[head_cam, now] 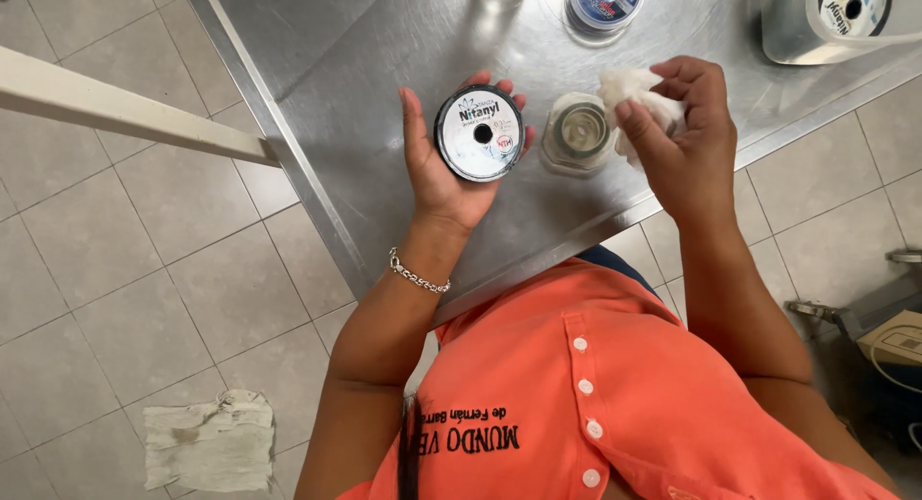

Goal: Cleaning various spools and small parts using a spray bottle and a cloth on a metal workbench.

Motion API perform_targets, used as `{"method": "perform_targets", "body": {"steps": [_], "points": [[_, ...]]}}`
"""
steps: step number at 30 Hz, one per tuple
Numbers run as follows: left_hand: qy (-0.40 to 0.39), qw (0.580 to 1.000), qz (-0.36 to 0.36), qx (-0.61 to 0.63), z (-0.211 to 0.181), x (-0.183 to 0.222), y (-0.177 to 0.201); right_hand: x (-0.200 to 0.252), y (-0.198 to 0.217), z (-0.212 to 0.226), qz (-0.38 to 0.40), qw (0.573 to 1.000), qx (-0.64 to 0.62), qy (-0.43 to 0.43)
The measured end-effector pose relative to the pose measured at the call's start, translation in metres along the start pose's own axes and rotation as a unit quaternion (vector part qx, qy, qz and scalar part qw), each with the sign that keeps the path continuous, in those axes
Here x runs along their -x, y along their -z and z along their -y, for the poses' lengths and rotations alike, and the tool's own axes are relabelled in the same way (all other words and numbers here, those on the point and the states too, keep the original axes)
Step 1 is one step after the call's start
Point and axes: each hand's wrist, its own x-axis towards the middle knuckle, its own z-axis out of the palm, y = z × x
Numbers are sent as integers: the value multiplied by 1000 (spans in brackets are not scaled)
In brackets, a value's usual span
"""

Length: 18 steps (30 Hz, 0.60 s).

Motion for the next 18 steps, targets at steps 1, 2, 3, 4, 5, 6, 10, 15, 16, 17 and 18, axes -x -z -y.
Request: {"method": "perform_targets", "body": {"steps": [1, 2, 3, 4, 5, 6, 10, 15, 16, 17, 18], "points": [[1, 1000, 0, 0, 4, -2, 5, -2, -5, -1, -1, 1000, 0, 0], [-1, 1000, -4, -6, 8, -5, 10, -3, -10, -3, 5, 995, 12, 101], [-1, 1000, -8, -14, 13, -8, 15, -5, -16, -4, 9, 979, 23, 200], [1, 1000, -7, -16, 17, -7, 13, -3, -29, 2, 6, 980, 22, 199], [-6, 1000, -19, -24, 22, -5, 11, -1, -42, 9, 27, 971, 26, 235], [-12, 999, -31, -31, 26, -3, 9, 1, -55, 15, 47, 961, 30, 270], [-28, 995, 6, -101, 14, -13, 33, 21, -81, 14, 55, 940, -26, 337], [-28, 997, 31, -59, 7, -13, 37, 19, -68, -22, 1, 927, 77, 368], [-26, 997, 32, -59, 16, -14, 39, 11, -65, -16, 1, 927, 79, 367], [-18, 997, 46, -61, 24, -15, 40, 4, -62, -10, -28, 926, 80, 369], [-9, 996, 61, -63, 32, -16, 41, -3, -59, -3, -57, 923, 81, 371]]}}
